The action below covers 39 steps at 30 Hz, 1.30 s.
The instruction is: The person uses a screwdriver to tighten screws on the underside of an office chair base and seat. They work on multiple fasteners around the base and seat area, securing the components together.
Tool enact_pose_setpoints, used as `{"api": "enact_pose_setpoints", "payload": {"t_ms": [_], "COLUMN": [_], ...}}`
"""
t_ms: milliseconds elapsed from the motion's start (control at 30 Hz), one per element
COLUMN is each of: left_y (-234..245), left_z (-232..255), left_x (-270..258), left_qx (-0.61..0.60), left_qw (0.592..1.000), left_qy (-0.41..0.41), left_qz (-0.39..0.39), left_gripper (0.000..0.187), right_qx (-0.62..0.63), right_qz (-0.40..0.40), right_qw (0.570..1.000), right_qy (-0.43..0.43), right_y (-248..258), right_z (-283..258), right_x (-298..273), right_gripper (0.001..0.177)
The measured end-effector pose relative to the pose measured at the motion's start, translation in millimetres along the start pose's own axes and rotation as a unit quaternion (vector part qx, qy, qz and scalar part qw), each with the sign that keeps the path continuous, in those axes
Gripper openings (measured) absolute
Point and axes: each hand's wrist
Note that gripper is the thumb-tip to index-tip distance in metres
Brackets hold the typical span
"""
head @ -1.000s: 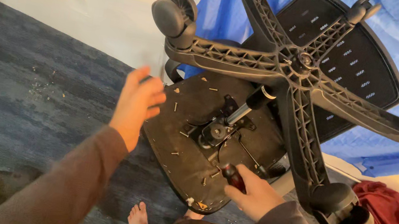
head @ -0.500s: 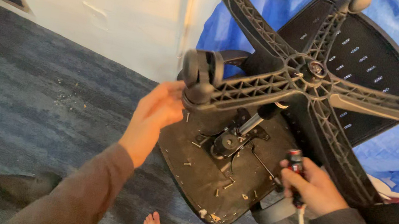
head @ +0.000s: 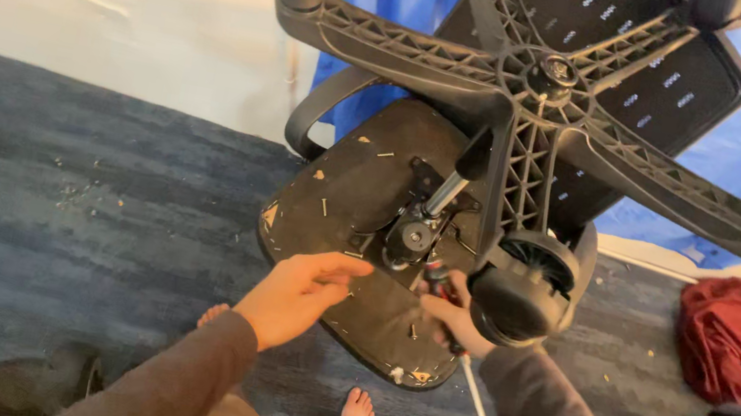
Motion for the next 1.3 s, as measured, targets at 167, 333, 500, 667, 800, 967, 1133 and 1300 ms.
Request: {"api": "enact_pose_setpoints", "payload": {"t_ms": [167, 333, 500, 667, 800, 967, 1133, 1300], "left_y": [72, 126, 114, 85, 84, 87, 103, 100], "left_z": [-105, -175, -184, -181, -196, -211, -209, -211], "left_x": [81, 134, 139, 134, 132, 131, 143, 157], "left_qx": [0.128, 0.202, -0.111, -0.184, -0.232, -0.225, -0.046, -0.044], "left_qw": [0.991, 0.976, 0.955, 0.938, 0.941, 0.92, 0.936, 0.917], "left_qy": [0.037, 0.063, 0.098, 0.233, 0.24, 0.298, 0.289, 0.321], "left_qz": [-0.014, -0.044, -0.257, -0.177, -0.049, 0.121, 0.198, 0.235], "left_gripper": [0.038, 0.035, 0.051, 0.047, 0.03, 0.026, 0.033, 0.039], "right_qx": [0.03, 0.005, 0.059, 0.081, 0.094, -0.076, -0.246, -0.312], "right_qz": [0.029, 0.082, 0.114, 0.038, -0.064, -0.002, 0.095, 0.152], "right_qw": [0.999, 0.997, 0.99, 0.995, 0.992, 0.997, 0.958, 0.924], "right_qy": [-0.028, 0.007, -0.055, 0.05, -0.063, -0.015, 0.115, 0.161], "right_y": [-83, -136, -159, -177, -172, -165, -175, -163], "right_z": [-16, -26, 15, 48, 40, 39, 77, 107], "right_x": [44, 100, 139, 177, 194, 215, 247, 274], "right_gripper": [0.025, 0.024, 0.028, 0.035, 0.03, 0.029, 0.041, 0.056]}}
Point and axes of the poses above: each hand's wrist, its own x-axis towards the middle knuckle, its own y-axis out of the back of the hand, z = x × y, and after that the axes turned 13 degrees about y, right-handed
